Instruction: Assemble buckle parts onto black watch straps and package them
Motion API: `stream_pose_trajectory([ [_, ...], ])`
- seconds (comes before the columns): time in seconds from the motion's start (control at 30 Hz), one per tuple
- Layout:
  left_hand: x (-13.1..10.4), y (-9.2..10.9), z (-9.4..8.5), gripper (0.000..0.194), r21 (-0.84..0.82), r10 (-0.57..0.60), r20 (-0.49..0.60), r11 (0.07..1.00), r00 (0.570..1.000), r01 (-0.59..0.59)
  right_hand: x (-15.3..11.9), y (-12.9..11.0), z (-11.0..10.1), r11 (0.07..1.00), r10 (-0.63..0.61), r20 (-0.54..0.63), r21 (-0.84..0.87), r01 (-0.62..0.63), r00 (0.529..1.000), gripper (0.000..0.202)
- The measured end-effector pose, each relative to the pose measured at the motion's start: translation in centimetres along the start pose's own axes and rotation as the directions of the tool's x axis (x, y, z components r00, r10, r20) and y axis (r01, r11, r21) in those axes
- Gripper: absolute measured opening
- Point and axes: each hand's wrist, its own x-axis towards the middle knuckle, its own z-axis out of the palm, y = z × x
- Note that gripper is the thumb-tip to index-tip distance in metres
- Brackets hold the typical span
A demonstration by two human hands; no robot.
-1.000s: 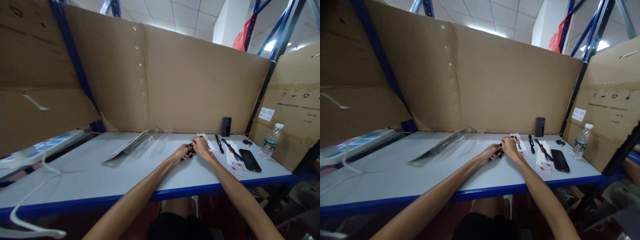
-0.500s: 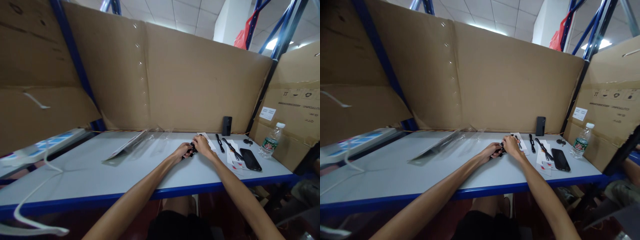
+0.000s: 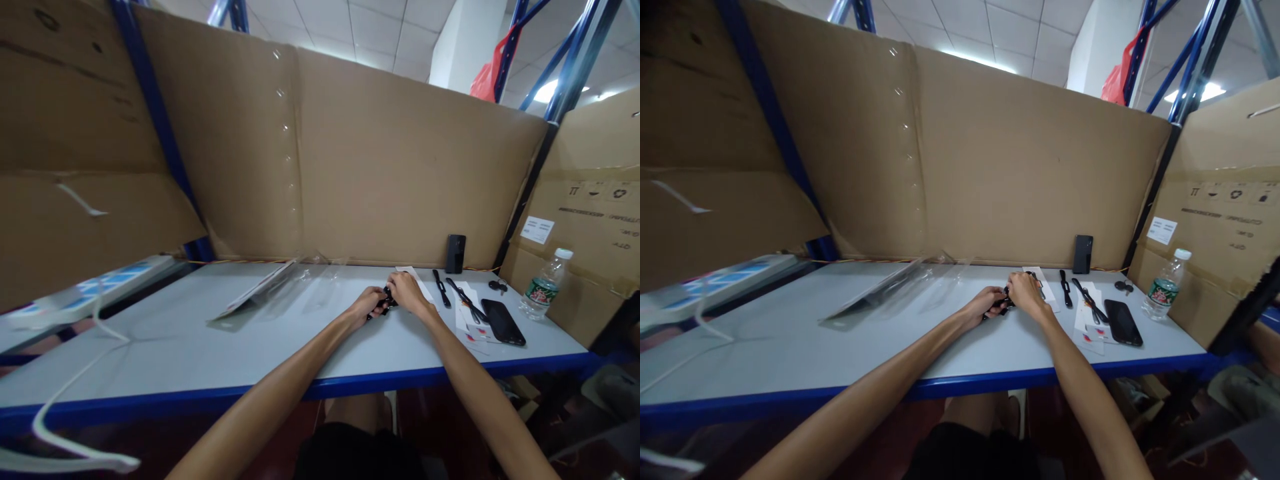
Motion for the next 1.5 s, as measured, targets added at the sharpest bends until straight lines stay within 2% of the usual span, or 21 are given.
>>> stream_pose_trajectory([
  [0.17, -0.1, 0.1, 0.0, 0.011, -0.013, 0.012, 0.006, 1.0, 1.0, -0.011, -0.2, -0.4, -0.1, 1.0, 0.004, -0.008, -0.017, -0.004, 1.0, 0.018],
  [0.3, -0.2, 0.2, -0.1, 0.011, -0.001, 0.006, 0.003, 1.0, 1.0, -0.006, -0.1, -0.2, 0.2, 0.998, 0.03, -0.005, 0.048, -0.029, 1.0, 0.018],
  [0.43, -0.2, 0.3, -0.1, 0.012, 0.002, -0.006, -0.006, 1.0, 1.0, 0.006, 0.1, 0.2, 0.7, 0.99, 0.016, -0.053, 0.138, -0.009, 0.998, 0.015],
  [0.6, -0.2, 0.4, -0.2, 0.015, -0.031, -0.033, 0.019, 0.999, 0.999, 0.033, 0.7, 0.6, 1.2, 0.941, 0.169, -0.06, 0.306, -0.143, 0.984, 0.008],
  [0.73, -0.3, 0.6, -0.3, 0.016, -0.077, -0.045, 0.035, 0.996, 0.998, 0.048, 0.8, 1.0, 1.2, 0.928, 0.227, -0.064, 0.317, -0.196, 0.972, 0.006],
  [0.87, -0.2, 0.5, -0.4, 0.013, -0.121, -0.058, 0.014, 0.991, 0.998, 0.059, 0.6, 1.3, 1.1, 0.975, 0.144, -0.122, 0.189, -0.119, 0.982, 0.012],
  [1.0, -0.1, 0.5, -0.5, 0.011, -0.131, -0.068, 0.001, 0.989, 0.998, 0.068, 0.4, 1.3, 1.2, 0.99, 0.076, -0.105, 0.129, -0.062, 0.992, 0.013],
  [1.27, -0.2, 0.2, -0.4, 0.015, -0.068, -0.016, 0.017, 0.998, 1.0, 0.017, 0.5, 1.4, 1.1, 0.984, 0.101, -0.067, 0.157, -0.09, 0.993, 0.013],
  [1.5, 0.2, -0.2, -0.5, 0.018, -0.073, -0.004, -0.018, 0.997, 1.0, 0.003, 0.1, 1.3, 0.6, 0.984, -0.012, -0.051, 0.175, 0.02, 0.999, 0.015],
])
